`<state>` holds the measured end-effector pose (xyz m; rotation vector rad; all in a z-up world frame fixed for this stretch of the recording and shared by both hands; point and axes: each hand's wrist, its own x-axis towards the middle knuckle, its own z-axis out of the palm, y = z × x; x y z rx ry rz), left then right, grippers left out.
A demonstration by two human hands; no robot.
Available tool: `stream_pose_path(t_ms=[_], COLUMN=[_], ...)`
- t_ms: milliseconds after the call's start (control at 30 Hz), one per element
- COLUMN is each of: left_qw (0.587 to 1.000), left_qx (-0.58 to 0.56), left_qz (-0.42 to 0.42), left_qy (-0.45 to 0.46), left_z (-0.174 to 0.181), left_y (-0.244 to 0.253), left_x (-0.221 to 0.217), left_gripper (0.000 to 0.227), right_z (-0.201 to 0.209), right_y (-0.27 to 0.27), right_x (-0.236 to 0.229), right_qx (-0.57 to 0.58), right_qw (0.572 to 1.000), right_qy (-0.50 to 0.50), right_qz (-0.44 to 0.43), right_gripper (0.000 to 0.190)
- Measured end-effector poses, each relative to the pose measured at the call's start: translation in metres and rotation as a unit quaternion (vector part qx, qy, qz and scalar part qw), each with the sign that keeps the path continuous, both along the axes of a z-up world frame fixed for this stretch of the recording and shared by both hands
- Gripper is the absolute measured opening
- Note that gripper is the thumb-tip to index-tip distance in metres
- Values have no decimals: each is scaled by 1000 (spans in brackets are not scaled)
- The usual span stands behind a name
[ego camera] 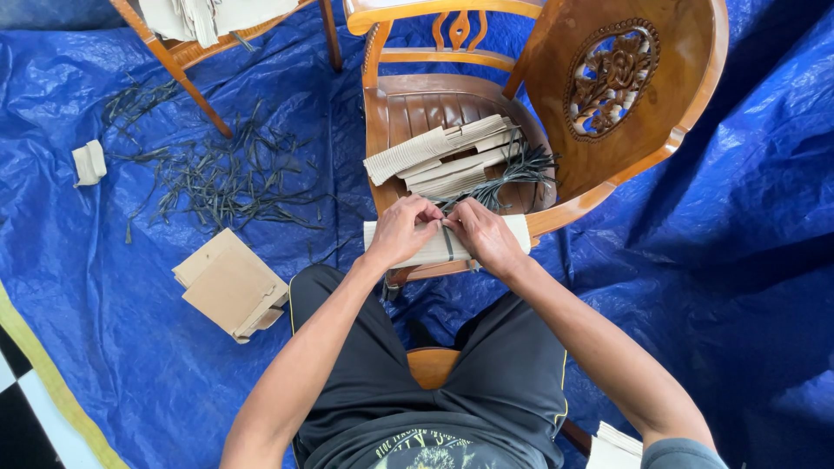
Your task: Bundling paper rolls together using thin plastic straps and cutting them with scissors.
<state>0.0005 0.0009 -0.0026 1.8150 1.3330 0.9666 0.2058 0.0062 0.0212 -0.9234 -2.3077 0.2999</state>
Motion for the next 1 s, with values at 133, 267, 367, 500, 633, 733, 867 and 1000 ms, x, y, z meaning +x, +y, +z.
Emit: stream_pose_path(t_ms=[133, 267, 367, 500, 633, 733, 867, 1000], left_qw=[998, 992, 988, 983, 983, 984, 986, 994], left_qx=[53, 103, 130, 148, 142, 128, 120, 72], left_qz=[16, 47, 59, 80, 102, 111, 105, 77], left_qy=[21, 48, 55, 71, 60, 60, 43, -4], left_z=[8, 14, 13, 8, 5, 7, 8, 15], left_y=[-5, -9, -10, -9, -8, -7, -8, -13], left_x=[5, 11, 15, 19, 19, 19, 15, 9], left_gripper=[11, 12, 13, 15, 19, 20, 18, 7], right_z=[0, 6, 9, 15, 15, 17, 13, 12], right_y=[0, -1, -3, -6, -6, -6, -8, -8], right_x=[0, 1, 6, 9, 13, 13, 14, 14], right_qx=[-7, -29, -39, -35, -61, -62, -58, -36], right_qw=[1000, 1000, 999, 998, 997, 997, 997, 998], right_qy=[7, -3, -2, 4, -15, -10, -5, 5], right_qz=[-5, 1, 22, 51, 41, 48, 43, 44], right_gripper=[16, 14, 14, 17, 17, 16, 16, 15])
